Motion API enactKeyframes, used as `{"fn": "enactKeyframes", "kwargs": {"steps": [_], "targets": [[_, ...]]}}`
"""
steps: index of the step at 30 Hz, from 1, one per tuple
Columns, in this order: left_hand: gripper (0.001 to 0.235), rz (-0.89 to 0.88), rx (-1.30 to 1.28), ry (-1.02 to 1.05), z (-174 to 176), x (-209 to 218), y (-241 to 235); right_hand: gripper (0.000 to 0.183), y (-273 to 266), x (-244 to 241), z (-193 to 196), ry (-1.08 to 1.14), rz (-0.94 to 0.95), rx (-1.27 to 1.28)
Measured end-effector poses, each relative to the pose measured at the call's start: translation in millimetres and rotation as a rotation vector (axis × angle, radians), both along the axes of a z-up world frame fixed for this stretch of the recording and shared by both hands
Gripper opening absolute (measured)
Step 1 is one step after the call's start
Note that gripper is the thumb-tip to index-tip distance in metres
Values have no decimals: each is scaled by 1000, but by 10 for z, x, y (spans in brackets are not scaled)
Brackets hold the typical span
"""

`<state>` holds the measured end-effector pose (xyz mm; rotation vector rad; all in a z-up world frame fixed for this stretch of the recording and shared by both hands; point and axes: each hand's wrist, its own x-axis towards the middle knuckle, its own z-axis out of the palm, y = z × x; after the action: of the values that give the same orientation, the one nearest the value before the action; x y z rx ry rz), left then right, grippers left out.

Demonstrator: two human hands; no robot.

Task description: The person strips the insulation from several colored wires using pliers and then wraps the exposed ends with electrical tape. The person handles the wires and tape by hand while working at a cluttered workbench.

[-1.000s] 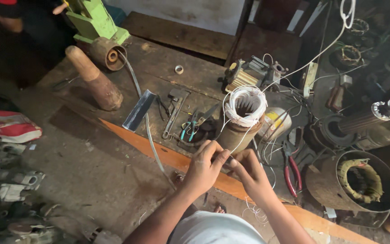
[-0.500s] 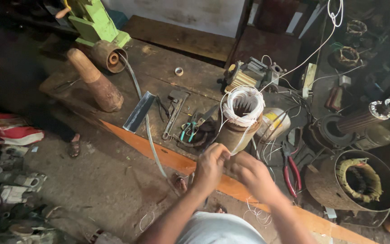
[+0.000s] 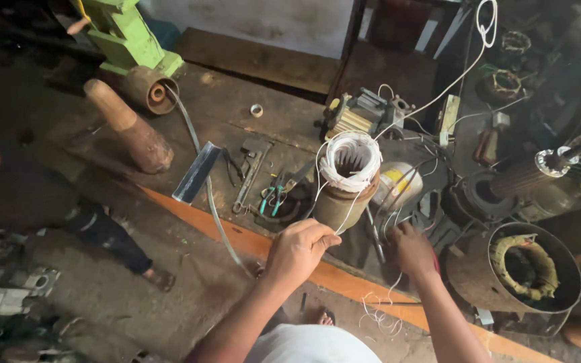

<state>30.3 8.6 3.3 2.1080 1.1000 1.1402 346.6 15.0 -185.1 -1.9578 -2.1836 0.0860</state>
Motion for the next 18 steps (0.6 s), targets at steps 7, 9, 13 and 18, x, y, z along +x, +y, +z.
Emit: {"fn": "enactKeyframes", "kwargs": {"steps": [7, 9, 13, 18], "targets": [[12, 72, 85, 81, 325, -320, 120, 39, -259, -155, -143, 190, -198, 357], [11, 110, 75, 42, 401, -467, 186, 30, -469, -348, -114, 358, -297, 354], [18, 121, -79, 15, 443, -685, 298, 23, -982, -851, -237, 700, -479, 27], [17, -29, -100, -41, 365, -694, 598, 30, -1253, -1334, -386, 1056, -348, -313]]}}
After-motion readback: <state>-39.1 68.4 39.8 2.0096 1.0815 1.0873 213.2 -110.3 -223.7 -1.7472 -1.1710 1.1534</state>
